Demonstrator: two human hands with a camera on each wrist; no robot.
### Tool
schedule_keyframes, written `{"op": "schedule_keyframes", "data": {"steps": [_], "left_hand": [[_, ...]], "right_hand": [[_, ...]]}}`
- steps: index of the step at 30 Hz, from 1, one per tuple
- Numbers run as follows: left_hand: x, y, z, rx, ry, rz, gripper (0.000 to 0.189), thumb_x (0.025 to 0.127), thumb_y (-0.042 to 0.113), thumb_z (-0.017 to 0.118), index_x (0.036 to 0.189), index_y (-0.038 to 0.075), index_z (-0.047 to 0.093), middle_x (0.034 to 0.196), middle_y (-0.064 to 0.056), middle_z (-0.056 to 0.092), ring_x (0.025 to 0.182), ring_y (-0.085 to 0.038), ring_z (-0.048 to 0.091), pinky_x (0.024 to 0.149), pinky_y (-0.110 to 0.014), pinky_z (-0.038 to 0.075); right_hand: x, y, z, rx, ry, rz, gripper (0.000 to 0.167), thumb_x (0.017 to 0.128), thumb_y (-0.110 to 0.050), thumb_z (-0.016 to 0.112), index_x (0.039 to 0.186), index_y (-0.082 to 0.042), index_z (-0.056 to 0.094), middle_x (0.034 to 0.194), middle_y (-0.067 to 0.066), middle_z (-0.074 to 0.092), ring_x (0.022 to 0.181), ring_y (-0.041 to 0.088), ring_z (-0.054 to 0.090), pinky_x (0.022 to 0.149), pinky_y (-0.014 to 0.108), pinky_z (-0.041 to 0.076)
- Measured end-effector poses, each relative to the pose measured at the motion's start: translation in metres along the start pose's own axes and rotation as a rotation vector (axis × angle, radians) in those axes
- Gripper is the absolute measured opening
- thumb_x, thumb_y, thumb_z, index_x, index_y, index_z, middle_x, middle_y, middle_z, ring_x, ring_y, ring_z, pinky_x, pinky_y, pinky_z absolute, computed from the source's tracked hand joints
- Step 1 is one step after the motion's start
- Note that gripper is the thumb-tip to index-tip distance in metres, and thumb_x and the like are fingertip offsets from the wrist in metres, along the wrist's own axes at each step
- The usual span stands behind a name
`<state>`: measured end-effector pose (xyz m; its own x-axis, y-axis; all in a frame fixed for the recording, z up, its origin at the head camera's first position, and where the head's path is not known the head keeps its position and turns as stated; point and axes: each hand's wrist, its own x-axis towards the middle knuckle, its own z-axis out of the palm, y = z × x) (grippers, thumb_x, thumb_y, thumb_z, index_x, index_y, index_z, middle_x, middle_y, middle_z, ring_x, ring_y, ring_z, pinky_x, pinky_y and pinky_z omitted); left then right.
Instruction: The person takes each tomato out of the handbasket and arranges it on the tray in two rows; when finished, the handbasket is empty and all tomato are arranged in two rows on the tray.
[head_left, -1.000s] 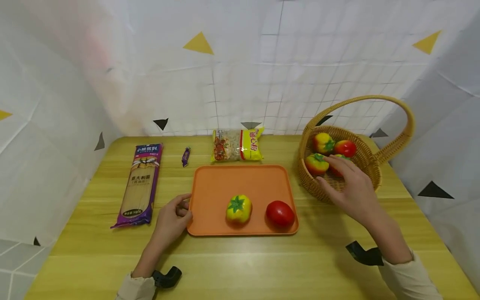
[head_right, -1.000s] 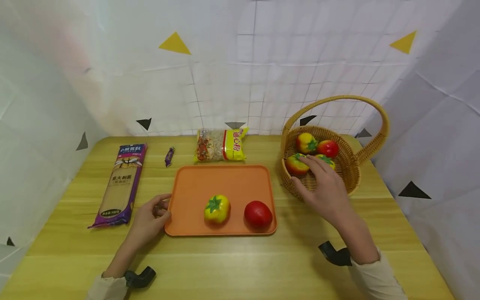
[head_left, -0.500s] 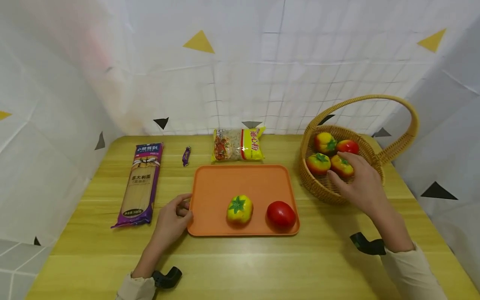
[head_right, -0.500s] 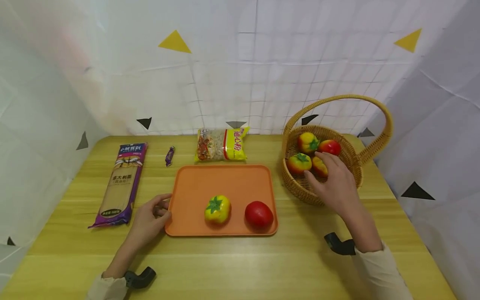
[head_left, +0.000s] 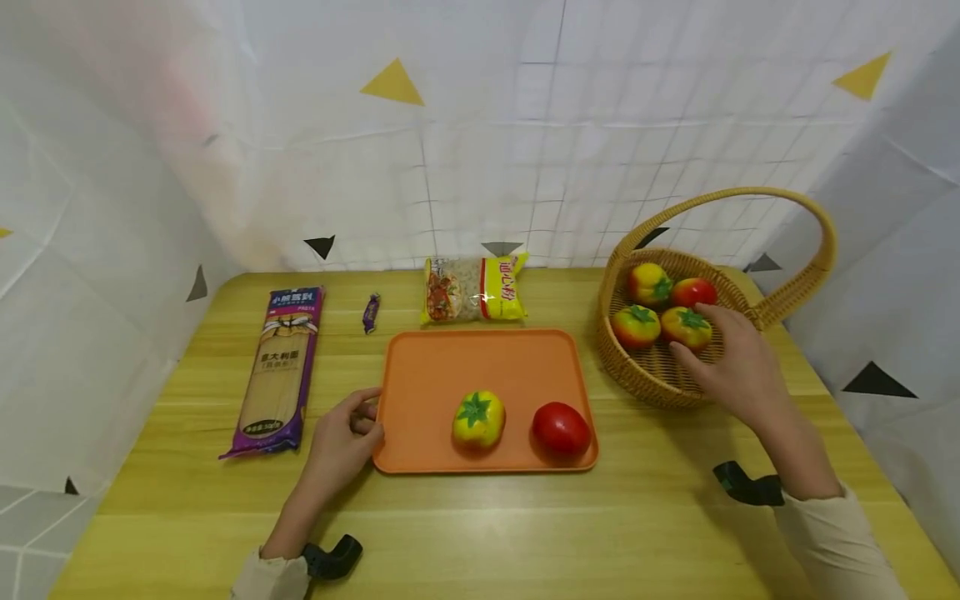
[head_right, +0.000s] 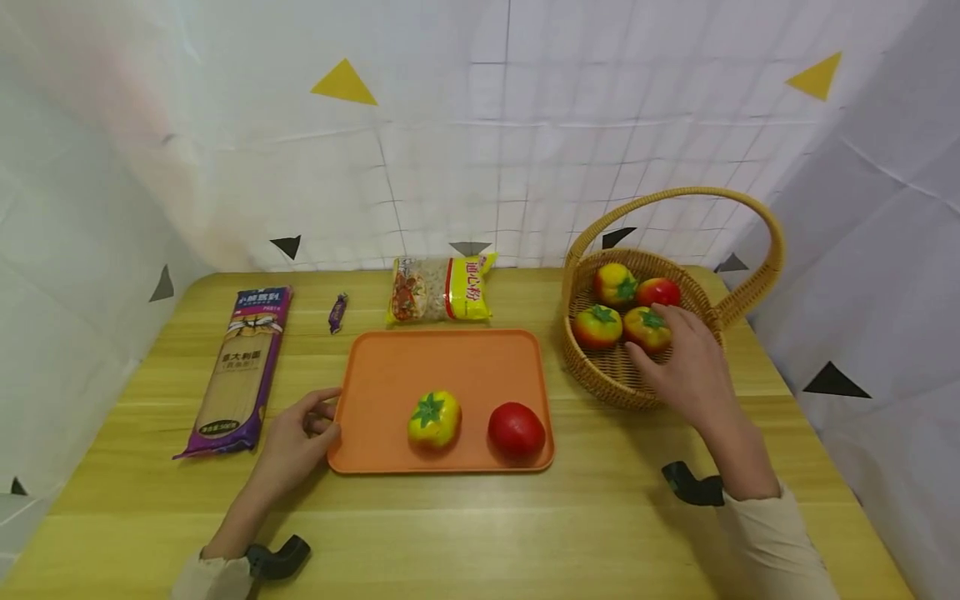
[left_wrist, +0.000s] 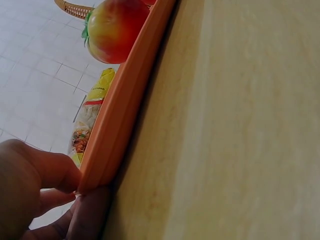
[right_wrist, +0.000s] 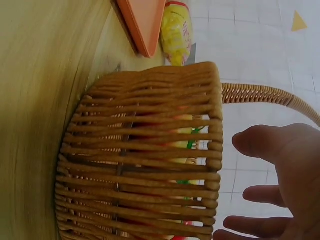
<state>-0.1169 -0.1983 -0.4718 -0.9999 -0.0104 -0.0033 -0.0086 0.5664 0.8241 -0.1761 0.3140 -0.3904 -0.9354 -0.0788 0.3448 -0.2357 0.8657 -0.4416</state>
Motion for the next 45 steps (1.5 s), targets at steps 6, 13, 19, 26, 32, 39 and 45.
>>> {"op": "schedule_keyframes", "data": {"steps": [6,13,19,26,32,39,45], "left_hand": [[0.000,-0.001,0.000,-0.010,0.002,-0.008,0.050,0.086,0.002,0.065,0.135,0.013,0.063,0.099,-0.006,0.067,0.081,-0.016,0.068,0.067,-0.030,0.054],[0.000,0.000,0.001,-0.006,0.006,-0.005,0.050,0.085,0.002,0.065,0.134,0.013,0.063,0.099,-0.006,0.066,0.080,-0.015,0.067,0.067,-0.030,0.054],[0.001,-0.001,0.002,-0.002,0.009,-0.002,0.050,0.085,0.002,0.066,0.134,0.013,0.063,0.099,-0.006,0.066,0.080,-0.015,0.067,0.067,-0.030,0.054],[0.001,0.000,0.003,0.002,0.006,-0.002,0.051,0.085,0.001,0.065,0.135,0.013,0.063,0.099,-0.006,0.066,0.080,-0.015,0.066,0.068,-0.030,0.053],[0.001,-0.001,0.003,0.010,0.007,-0.011,0.051,0.085,0.001,0.065,0.135,0.013,0.062,0.100,-0.005,0.066,0.081,-0.015,0.066,0.069,-0.030,0.053],[0.001,0.000,0.002,0.011,0.011,-0.008,0.051,0.085,0.002,0.066,0.134,0.013,0.063,0.100,-0.005,0.067,0.080,-0.015,0.067,0.068,-0.030,0.054],[0.000,0.001,0.002,0.008,0.012,-0.004,0.051,0.085,0.002,0.066,0.134,0.013,0.063,0.100,-0.005,0.066,0.081,-0.015,0.066,0.068,-0.030,0.054]], "right_hand": [[0.004,0.007,0.000,-0.018,-0.034,0.018,0.069,0.089,-0.028,0.075,0.139,0.009,0.047,0.136,0.036,0.046,0.120,0.055,0.043,0.093,0.071,0.034],[0.012,0.014,0.001,-0.035,-0.092,0.049,0.075,0.090,-0.032,0.074,0.143,0.010,0.041,0.137,0.038,0.043,0.122,0.056,0.041,0.094,0.073,0.032],[0.019,0.023,0.007,-0.062,-0.142,0.072,0.078,0.090,-0.033,0.073,0.143,0.012,0.038,0.135,0.041,0.042,0.120,0.057,0.041,0.092,0.075,0.031],[0.023,0.030,0.009,-0.077,-0.170,0.092,0.080,0.090,-0.034,0.074,0.141,0.015,0.037,0.131,0.043,0.043,0.116,0.057,0.043,0.090,0.073,0.033],[0.028,0.032,0.010,-0.098,-0.204,0.103,0.079,0.089,-0.035,0.074,0.138,0.016,0.040,0.126,0.042,0.047,0.111,0.056,0.047,0.087,0.071,0.037],[0.031,0.037,0.012,-0.103,-0.233,0.100,0.076,0.090,-0.037,0.074,0.133,0.018,0.043,0.118,0.041,0.052,0.105,0.055,0.052,0.085,0.067,0.040],[0.033,0.037,0.016,-0.092,-0.237,0.108,0.075,0.090,-0.037,0.074,0.132,0.017,0.044,0.118,0.040,0.053,0.104,0.054,0.052,0.086,0.066,0.041]]}}
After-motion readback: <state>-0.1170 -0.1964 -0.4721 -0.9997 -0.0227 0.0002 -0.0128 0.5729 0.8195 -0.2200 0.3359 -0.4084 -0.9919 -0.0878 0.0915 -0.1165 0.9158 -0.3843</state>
